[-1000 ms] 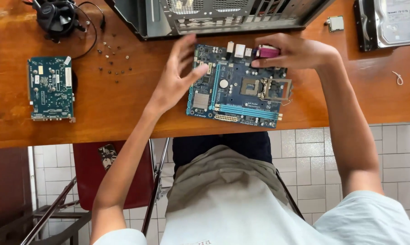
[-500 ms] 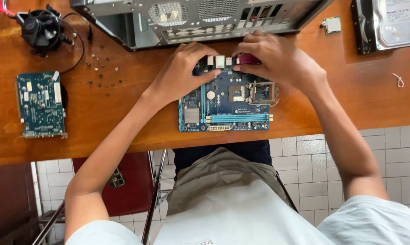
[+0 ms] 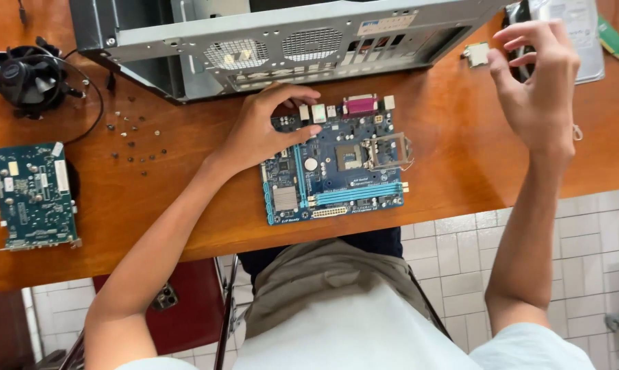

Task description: Installing a CPU into the motherboard socket and inserting a RAM module into the memory slot.

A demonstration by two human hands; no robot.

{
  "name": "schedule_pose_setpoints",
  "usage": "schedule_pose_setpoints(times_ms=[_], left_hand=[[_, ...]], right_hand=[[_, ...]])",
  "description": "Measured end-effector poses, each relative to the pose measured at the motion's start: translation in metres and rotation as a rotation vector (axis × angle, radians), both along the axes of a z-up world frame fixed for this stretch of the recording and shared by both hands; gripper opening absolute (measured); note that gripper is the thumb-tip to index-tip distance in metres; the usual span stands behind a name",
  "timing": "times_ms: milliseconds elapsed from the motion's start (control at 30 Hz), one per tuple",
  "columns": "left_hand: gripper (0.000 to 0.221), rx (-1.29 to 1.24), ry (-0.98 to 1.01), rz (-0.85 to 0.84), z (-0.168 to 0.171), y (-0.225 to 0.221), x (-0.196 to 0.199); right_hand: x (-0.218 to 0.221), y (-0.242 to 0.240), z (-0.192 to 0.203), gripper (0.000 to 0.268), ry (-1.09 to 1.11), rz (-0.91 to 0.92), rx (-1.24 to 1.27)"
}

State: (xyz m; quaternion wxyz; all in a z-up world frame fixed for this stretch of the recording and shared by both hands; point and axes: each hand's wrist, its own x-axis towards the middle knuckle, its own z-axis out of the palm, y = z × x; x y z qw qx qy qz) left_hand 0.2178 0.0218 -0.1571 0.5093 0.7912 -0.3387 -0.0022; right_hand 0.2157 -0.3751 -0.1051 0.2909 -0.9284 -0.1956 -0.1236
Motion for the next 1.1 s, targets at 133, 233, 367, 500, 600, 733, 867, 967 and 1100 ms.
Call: schedule_pose_setpoints(times_ms=[133, 233, 367, 500, 600, 733, 867, 967, 1100], left_hand=[[0.045, -0.006, 0.028, -0.006, 0.000, 0.000, 0.000], [0.044, 0.006, 0.038, 0.002, 0.000, 0.002, -0.001], [0.045, -0.011, 0.062, -0.005, 0.007, 0.003, -0.003], [0.042, 0.000, 0.070, -0.010, 0.004, 0.001, 0.000], [0.042, -0.001, 0.046, -0.018, 0.000, 0.003, -0.001], [0.042, -0.005, -0.004, -0.027, -0.001, 0.003, -0.001], [0.045, -0.025, -0.036, -0.018, 0.003, 0.003, -0.003], [0.056, 0.136, -0.215, 0.010, 0.014, -0.002, -0.011], [0.062, 0.119, -0.409, -0.003, 0.034, -0.016, -0.025]], right_hand=[[0.010, 0.006, 0.010, 0.052, 0.290, -0.114, -0.056], [0.022, -0.008, -0.018, 0.073, 0.368, -0.162, -0.208], [0.036, -0.021, -0.022, 0.052, 0.436, -0.185, -0.133], [0.048, -0.030, -0.012, 0.028, 0.506, -0.195, -0.161], [0.048, -0.020, 0.001, 0.026, 0.623, -0.218, -0.218], [0.048, -0.042, -0.020, 0.031, 0.476, -0.158, -0.215], [0.019, -0.028, -0.020, 0.023, 0.248, -0.084, 0.187], [-0.015, 0.011, 0.010, 0.026, 0.380, -0.141, 0.526], [-0.028, 0.077, 0.034, 0.021, 0.645, 0.182, 0.780]])
